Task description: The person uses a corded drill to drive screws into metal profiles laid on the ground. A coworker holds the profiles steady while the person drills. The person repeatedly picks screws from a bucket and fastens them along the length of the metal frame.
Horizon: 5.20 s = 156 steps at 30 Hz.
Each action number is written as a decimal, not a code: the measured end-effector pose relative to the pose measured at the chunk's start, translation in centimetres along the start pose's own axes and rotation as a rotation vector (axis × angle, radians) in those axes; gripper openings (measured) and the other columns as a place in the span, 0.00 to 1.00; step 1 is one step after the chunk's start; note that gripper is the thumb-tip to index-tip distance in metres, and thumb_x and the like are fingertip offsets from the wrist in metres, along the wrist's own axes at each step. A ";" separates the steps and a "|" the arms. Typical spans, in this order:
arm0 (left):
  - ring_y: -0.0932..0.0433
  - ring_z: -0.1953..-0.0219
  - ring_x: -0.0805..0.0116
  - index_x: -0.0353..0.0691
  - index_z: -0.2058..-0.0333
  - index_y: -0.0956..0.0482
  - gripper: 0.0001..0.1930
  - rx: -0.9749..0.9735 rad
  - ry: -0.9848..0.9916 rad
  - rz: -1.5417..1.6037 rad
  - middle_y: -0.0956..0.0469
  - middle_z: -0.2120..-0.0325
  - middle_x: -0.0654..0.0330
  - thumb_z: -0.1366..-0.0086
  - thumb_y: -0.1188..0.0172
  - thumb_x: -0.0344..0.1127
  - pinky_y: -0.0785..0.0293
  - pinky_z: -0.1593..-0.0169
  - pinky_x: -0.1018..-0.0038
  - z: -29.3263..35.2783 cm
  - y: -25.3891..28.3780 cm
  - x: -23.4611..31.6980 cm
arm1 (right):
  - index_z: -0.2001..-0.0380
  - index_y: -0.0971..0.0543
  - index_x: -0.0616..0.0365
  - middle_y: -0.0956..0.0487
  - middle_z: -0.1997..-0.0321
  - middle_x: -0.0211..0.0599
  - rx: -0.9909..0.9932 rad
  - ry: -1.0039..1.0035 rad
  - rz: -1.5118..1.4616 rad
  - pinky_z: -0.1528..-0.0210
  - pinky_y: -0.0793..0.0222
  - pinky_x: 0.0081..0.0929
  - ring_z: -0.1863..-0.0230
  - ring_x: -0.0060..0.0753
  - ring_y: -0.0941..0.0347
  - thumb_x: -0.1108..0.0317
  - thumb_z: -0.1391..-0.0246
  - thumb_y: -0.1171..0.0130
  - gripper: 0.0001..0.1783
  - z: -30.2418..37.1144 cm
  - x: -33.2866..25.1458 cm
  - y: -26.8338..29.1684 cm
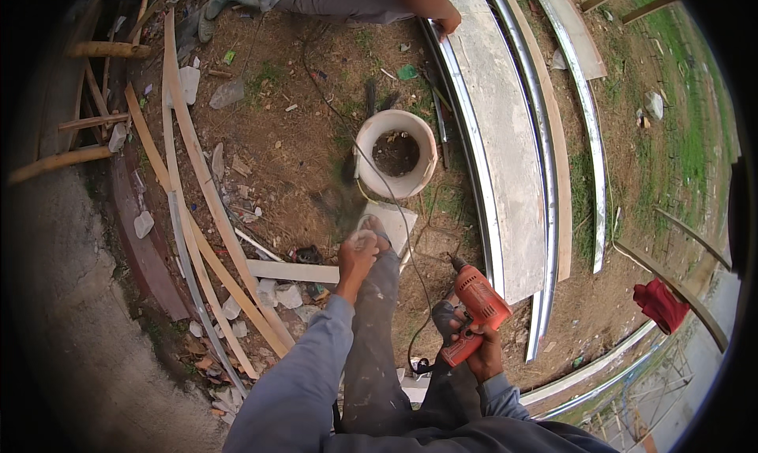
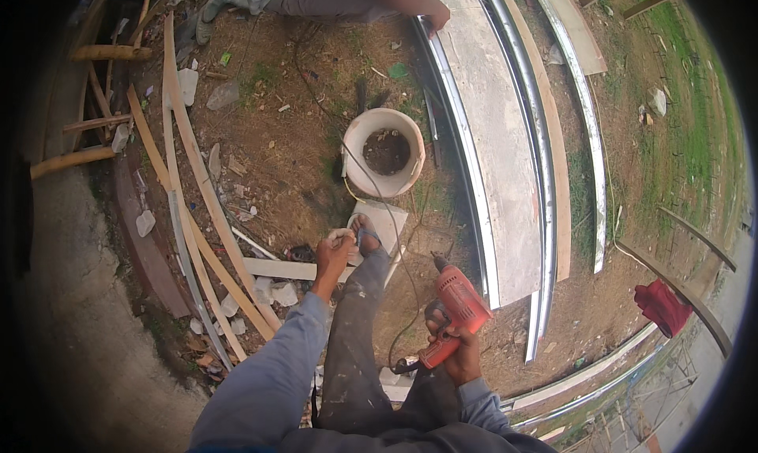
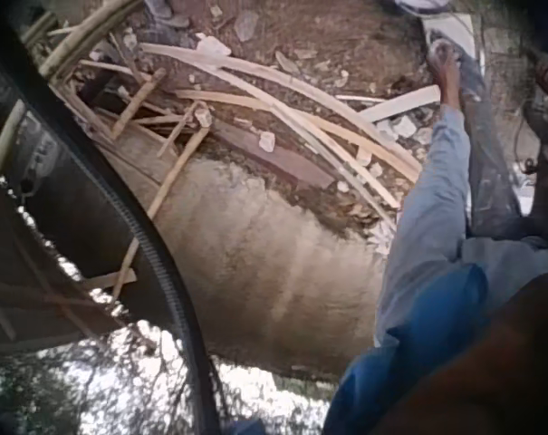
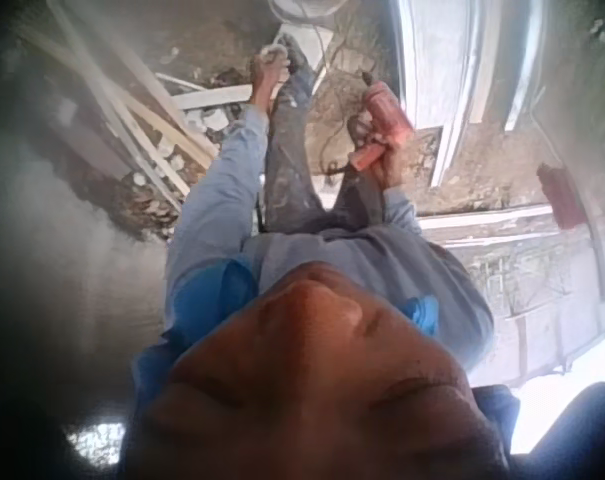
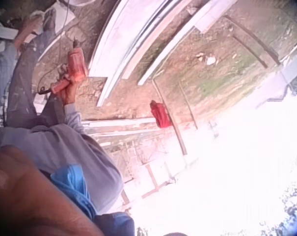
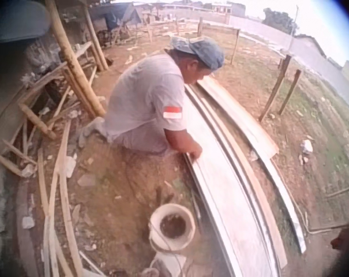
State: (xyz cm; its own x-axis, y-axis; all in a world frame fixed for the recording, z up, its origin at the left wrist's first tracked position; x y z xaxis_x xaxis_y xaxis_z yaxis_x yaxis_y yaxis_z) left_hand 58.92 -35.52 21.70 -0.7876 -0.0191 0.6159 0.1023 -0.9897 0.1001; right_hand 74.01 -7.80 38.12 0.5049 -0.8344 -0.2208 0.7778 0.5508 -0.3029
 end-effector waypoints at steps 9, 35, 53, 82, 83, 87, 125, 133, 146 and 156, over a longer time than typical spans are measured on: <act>0.15 0.67 0.62 0.35 0.60 0.16 0.11 -0.024 -0.370 -0.631 0.15 0.72 0.54 0.37 0.36 0.35 0.21 0.61 0.67 -23.2 -8.3 2.0 | 0.34 0.36 0.62 0.24 0.42 0.48 0.032 0.032 0.007 0.57 0.19 0.36 0.48 0.45 0.21 0.74 0.55 0.42 0.41 -14.4 2.0 -6.9; 0.17 0.62 0.46 0.41 0.63 0.16 0.09 -0.076 -0.665 -1.432 0.17 0.63 0.46 0.41 0.39 0.35 0.20 0.56 0.55 -50.7 -28.0 -10.5 | 0.36 0.36 0.71 0.22 0.44 0.56 0.244 -0.184 -0.126 0.58 0.17 0.38 0.49 0.52 0.21 0.74 0.65 0.41 0.46 -34.5 -6.2 4.6; 0.15 0.62 0.52 0.38 0.67 0.16 0.10 0.145 -0.411 -0.691 0.17 0.67 0.45 0.41 0.36 0.38 0.18 0.58 0.60 -52.7 -21.5 -10.1 | 0.36 0.35 0.69 0.20 0.47 0.53 0.253 -0.209 -0.113 0.58 0.17 0.39 0.58 0.46 0.19 0.76 0.64 0.43 0.44 -34.9 -6.4 3.2; 0.21 0.72 0.63 0.39 0.59 0.14 0.14 0.122 -0.276 -0.232 0.17 0.71 0.57 0.42 0.34 0.39 0.27 0.64 0.68 -47.7 -23.0 -11.6 | 0.37 0.35 0.68 0.22 0.45 0.53 0.220 -0.189 -0.058 0.57 0.19 0.37 0.52 0.45 0.21 0.76 0.62 0.44 0.42 -35.0 -4.9 3.9; 0.23 0.71 0.67 0.38 0.58 0.15 0.15 0.089 -0.153 -0.083 0.18 0.70 0.61 0.41 0.34 0.39 0.29 0.63 0.69 -46.8 -22.5 -11.3 | 0.37 0.35 0.68 0.22 0.45 0.53 0.194 -0.175 -0.057 0.57 0.19 0.37 0.52 0.45 0.21 0.76 0.62 0.45 0.41 -34.9 -4.7 4.0; 0.28 0.65 0.70 0.39 0.62 0.19 0.11 -0.120 0.079 0.456 0.25 0.68 0.66 0.40 0.38 0.38 0.36 0.60 0.71 -42.8 -20.6 -9.2 | 0.38 0.35 0.68 0.22 0.46 0.51 0.184 -0.180 -0.072 0.57 0.19 0.36 0.52 0.44 0.21 0.76 0.61 0.46 0.40 -34.3 -4.0 4.2; 0.19 0.48 0.52 0.28 0.42 0.30 0.21 -0.097 0.199 0.401 0.20 0.50 0.47 0.23 0.52 0.40 0.17 0.46 0.59 -34.1 -16.5 -2.5 | 0.38 0.33 0.64 0.22 0.48 0.46 0.054 -0.136 -0.071 0.61 0.21 0.34 0.54 0.39 0.21 0.77 0.56 0.45 0.36 -32.8 -3.9 3.6; 0.14 0.68 0.61 0.34 0.51 0.21 0.18 -0.423 0.289 0.600 0.16 0.68 0.58 0.28 0.48 0.42 0.16 0.67 0.64 -32.4 -17.5 -0.8 | 0.40 0.32 0.65 0.20 0.50 0.44 0.038 -0.104 -0.096 0.61 0.20 0.32 0.56 0.37 0.22 0.78 0.58 0.44 0.36 -32.9 -5.6 1.6; 0.44 0.91 0.81 0.44 0.73 0.30 0.13 -0.681 0.313 0.921 0.41 0.88 0.73 0.29 0.50 0.42 0.43 0.84 0.79 -30.9 -16.3 5.4 | 0.38 0.34 0.64 0.20 0.51 0.45 0.037 0.171 -0.147 0.64 0.18 0.31 0.56 0.39 0.20 0.78 0.54 0.42 0.35 -32.3 -5.0 -6.1; 0.42 0.94 0.81 0.32 0.65 0.24 0.16 -1.165 0.787 0.694 0.30 0.87 0.64 0.24 0.50 0.40 0.44 0.86 0.80 -12.9 -8.9 4.9 | 0.34 0.39 0.66 0.25 0.41 0.55 -0.051 0.179 -0.106 0.59 0.15 0.35 0.51 0.46 0.19 0.76 0.56 0.38 0.43 -28.1 -0.4 -13.4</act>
State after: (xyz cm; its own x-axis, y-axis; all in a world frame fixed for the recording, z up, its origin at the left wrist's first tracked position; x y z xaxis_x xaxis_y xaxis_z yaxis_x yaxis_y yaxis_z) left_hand 46.31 -28.67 13.71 -0.9328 -0.1986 -0.3008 0.3509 -0.3101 -0.8836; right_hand 52.86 -14.35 16.20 0.3434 -0.8734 -0.3453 0.8008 0.4644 -0.3782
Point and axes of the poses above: each hand's wrist, its own z-axis away from the middle knuckle, its own y-axis out of the back of the hand, x = y × z, the point moved 3 cm from there along -z, towards the middle knuckle
